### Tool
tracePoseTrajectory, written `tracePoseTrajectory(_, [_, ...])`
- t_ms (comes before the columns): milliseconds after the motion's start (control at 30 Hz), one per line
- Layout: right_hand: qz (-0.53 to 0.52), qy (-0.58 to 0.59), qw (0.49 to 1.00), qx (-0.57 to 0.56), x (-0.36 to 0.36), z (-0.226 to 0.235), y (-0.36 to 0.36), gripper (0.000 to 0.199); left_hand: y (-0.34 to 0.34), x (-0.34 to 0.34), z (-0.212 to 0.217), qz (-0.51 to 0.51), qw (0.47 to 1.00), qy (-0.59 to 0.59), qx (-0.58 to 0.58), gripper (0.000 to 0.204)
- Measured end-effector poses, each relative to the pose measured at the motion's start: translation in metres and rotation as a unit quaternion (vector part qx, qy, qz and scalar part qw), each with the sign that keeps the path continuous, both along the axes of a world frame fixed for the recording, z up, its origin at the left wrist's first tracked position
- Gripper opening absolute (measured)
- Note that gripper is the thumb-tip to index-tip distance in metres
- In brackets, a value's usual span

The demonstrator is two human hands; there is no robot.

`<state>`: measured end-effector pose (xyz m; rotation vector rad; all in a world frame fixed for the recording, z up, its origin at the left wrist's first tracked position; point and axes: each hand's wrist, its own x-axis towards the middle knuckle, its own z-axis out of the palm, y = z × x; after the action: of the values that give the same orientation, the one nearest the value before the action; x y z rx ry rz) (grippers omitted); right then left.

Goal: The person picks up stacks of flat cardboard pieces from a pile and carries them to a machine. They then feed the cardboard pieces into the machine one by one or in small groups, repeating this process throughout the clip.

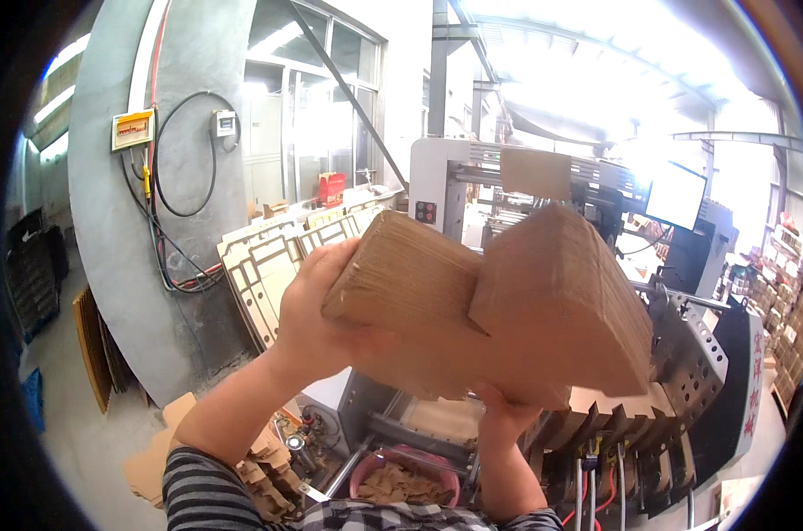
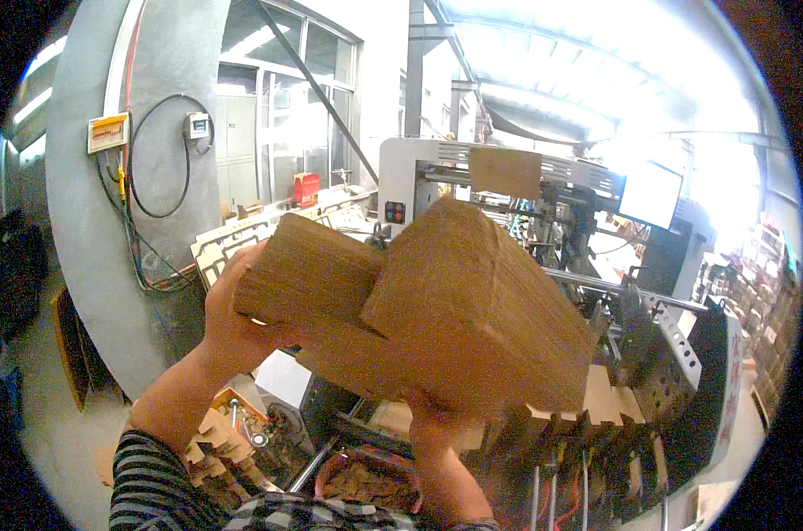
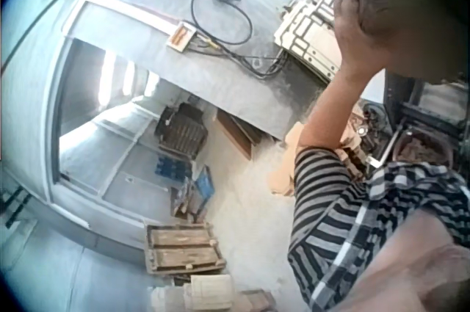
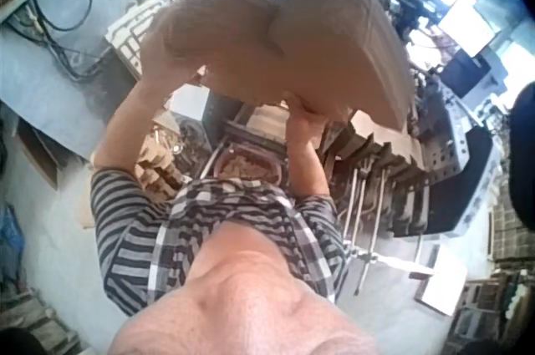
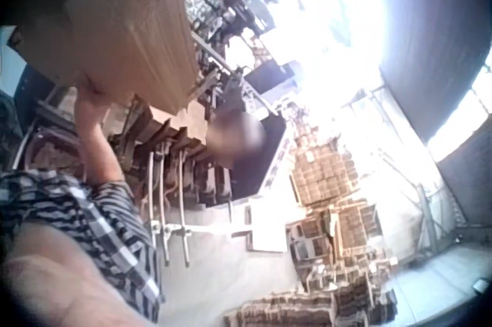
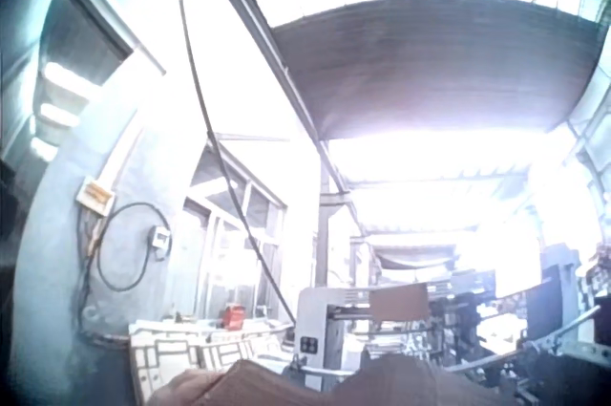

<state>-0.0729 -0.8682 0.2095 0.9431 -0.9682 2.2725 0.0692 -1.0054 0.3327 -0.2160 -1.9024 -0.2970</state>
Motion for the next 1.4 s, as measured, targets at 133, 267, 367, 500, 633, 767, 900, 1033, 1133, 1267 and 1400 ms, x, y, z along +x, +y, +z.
tracePoseTrajectory(133, [0.039,0.02,0.99,0.131,-0.024,0.018,0.016,0.038,0.004,0.006,0.002,0.002,0.992,-0.081,0.096,0.073])
tracePoseTrajectory(267, [0.047,-0.035,0.991,0.122,-0.03,0.034,0.013,0.032,0.005,0.001,0.008,0.07,0.994,-0.058,0.059,0.072])
tracePoseTrajectory(367, [0.027,-0.068,0.991,0.115,-0.053,0.021,0.0,0.032,0.001,-0.015,0.004,0.054,0.99,-0.034,0.124,0.072])
tracePoseTrajectory(500, [0.078,-0.08,0.99,0.086,-0.053,0.022,-0.011,0.035,-0.002,-0.026,-0.013,0.063,0.988,-0.011,0.142,0.07])
tracePoseTrajectory(633, [0.071,-0.082,0.988,0.108,-0.051,-0.002,-0.014,0.038,0.002,-0.026,-0.035,0.087,0.98,-0.001,0.179,0.067])
tracePoseTrajectory(767, [0.044,-0.112,0.985,0.124,-0.035,-0.011,-0.017,0.036,-0.003,-0.024,-0.049,0.096,0.966,-0.028,0.24,0.065])
tracePoseTrajectory(900, [-0.022,-0.124,0.978,0.167,-0.015,-0.028,-0.02,0.036,-0.004,-0.026,-0.058,0.131,0.962,-0.014,0.24,0.063])
tracePoseTrajectory(1033, [-0.04,-0.131,0.964,0.228,0.026,-0.048,-0.019,0.037,-0.003,-0.027,-0.056,0.094,0.954,-0.059,0.279,0.058])
tracePoseTrajectory(1133, [-0.1,-0.048,0.949,0.296,0.041,-0.053,-0.013,0.045,-0.005,-0.024,-0.05,0.091,0.959,-0.114,0.245,0.051])
tracePoseTrajectory(1267, [0.173,-0.172,0.938,0.247,0.023,-0.036,0.004,0.047,-0.017,0.003,-0.032,-0.059,0.926,-0.224,0.297,0.048])
tracePoseTrajectory(1400, [0.241,-0.196,0.93,0.195,0.007,-0.025,0.028,0.05,-0.031,0.004,-0.024,-0.125,0.867,-0.298,0.381,0.052])
